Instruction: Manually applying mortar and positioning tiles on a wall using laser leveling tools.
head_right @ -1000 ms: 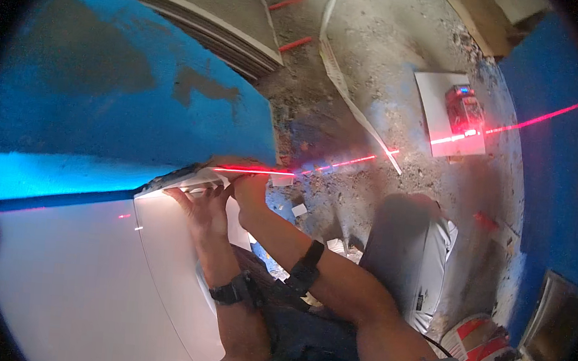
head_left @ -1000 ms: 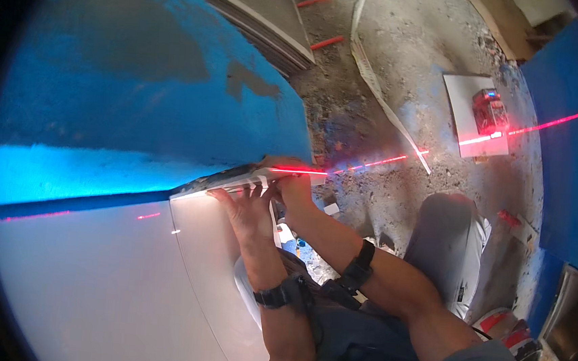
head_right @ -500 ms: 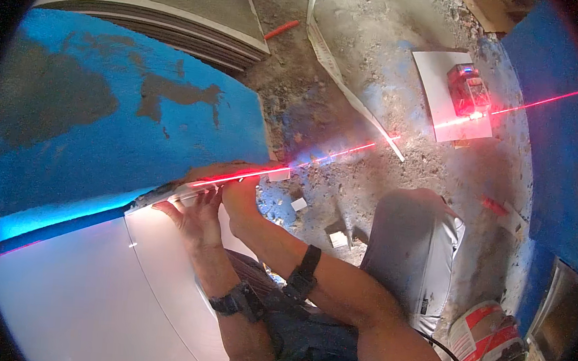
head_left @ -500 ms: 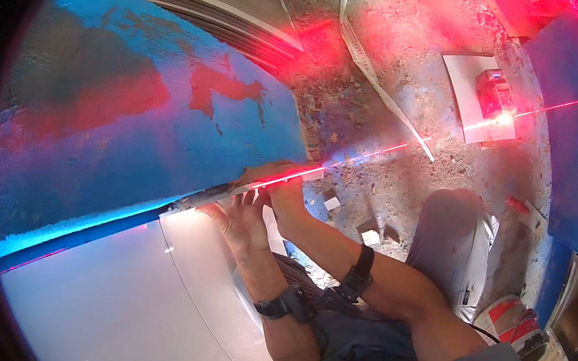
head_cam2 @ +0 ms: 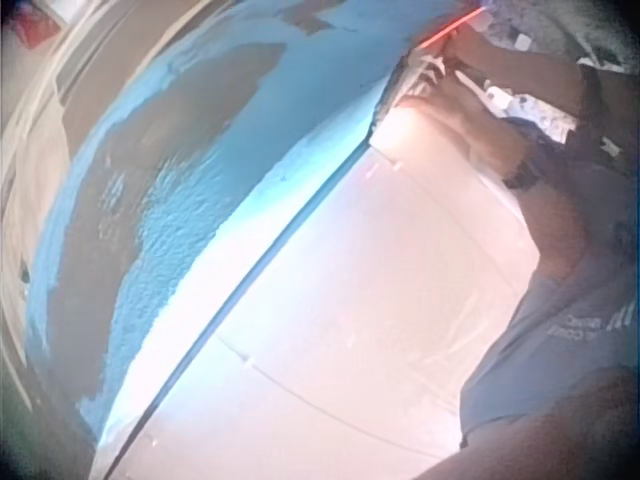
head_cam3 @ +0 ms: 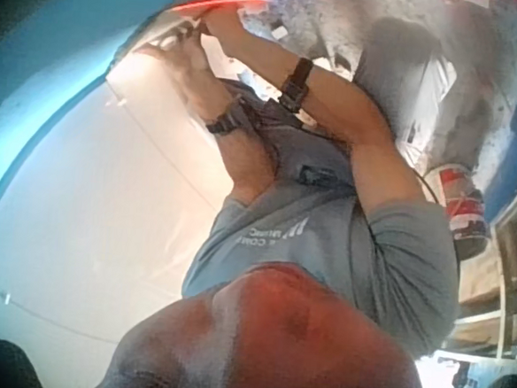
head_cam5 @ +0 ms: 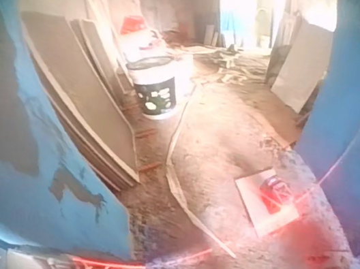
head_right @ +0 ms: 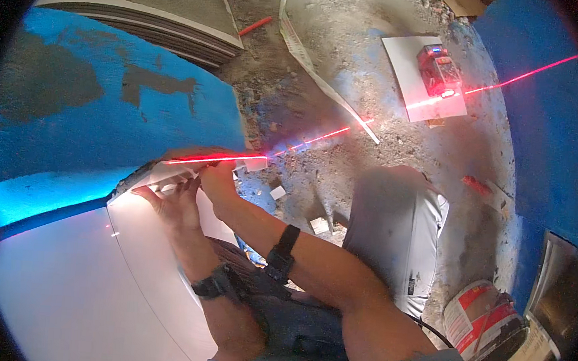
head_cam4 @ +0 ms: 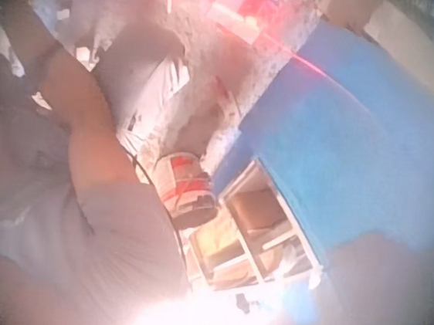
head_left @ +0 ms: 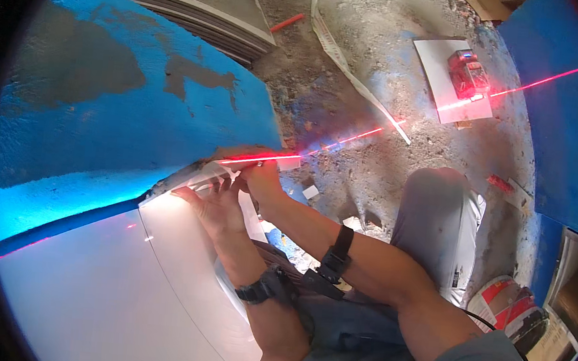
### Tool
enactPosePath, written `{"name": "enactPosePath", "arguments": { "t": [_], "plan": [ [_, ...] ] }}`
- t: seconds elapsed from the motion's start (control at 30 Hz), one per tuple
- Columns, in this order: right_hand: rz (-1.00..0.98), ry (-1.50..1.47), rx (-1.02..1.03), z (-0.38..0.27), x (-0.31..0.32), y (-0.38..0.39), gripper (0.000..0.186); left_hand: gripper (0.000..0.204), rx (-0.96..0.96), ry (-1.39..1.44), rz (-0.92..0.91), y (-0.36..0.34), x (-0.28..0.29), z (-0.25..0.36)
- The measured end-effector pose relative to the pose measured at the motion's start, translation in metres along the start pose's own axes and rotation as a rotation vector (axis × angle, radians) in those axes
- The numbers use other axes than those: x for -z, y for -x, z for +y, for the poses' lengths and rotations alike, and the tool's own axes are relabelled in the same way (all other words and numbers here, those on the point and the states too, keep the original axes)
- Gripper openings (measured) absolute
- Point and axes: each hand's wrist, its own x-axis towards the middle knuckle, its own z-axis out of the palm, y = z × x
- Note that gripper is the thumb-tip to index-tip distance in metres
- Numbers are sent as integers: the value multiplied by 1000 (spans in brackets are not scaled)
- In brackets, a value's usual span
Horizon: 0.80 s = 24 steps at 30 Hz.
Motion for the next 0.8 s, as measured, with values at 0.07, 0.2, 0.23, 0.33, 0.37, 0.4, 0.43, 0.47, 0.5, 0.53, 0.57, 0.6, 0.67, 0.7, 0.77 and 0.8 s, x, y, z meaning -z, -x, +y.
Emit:
{"name": "enactPosePath", "arguments": {
  "t": [0.07,0.2,0.23,0.33,0.37,0.4,0.43,0.47,0.5,0.53,0.57,0.6,0.67,0.7,0.77,0.8],
  "plan": [
    [26,-22,14,5,0,-2,29,87,1,-22,-80,1,0,1],
    [66,55,46,6,1,2,39,83,25,44,-41,-2,4,-1],
    [56,97,35,5,1,5,41,81,33,50,-39,-3,5,1],
    [65,183,47,8,5,3,43,88,36,43,-40,-5,0,-3],
    [66,222,60,11,0,4,43,97,15,23,-35,-6,0,0],
    [54,227,58,13,-3,7,43,97,3,27,-33,-4,1,3],
    [54,291,133,16,-5,12,39,86,60,66,-94,-1,3,4],
    [46,360,213,16,-7,17,36,76,109,112,-158,0,3,3],
    [4,370,208,15,-13,26,36,76,67,120,-152,0,7,5],
    [5,720,258,8,-14,41,34,75,44,41,-116,-1,10,0],
    [3,1069,317,-1,-15,53,33,74,20,-36,-74,-4,18,-1],
    [-49,1081,331,-9,-22,60,33,72,50,-46,-67,-20,42,0],
    [-53,1248,1236,-33,-19,69,20,62,24,-33,-72,-29,45,-14],
    [-92,1257,1243,-41,-21,76,20,62,-1,-11,-58,-29,49,-16],
    [-439,1431,1019,-49,-28,91,19,57,13,-20,-89,-32,57,-20],
    [-506,1313,1072,-36,-41,94,28,63,69,86,80,-41,64,-13]
  ]
}}
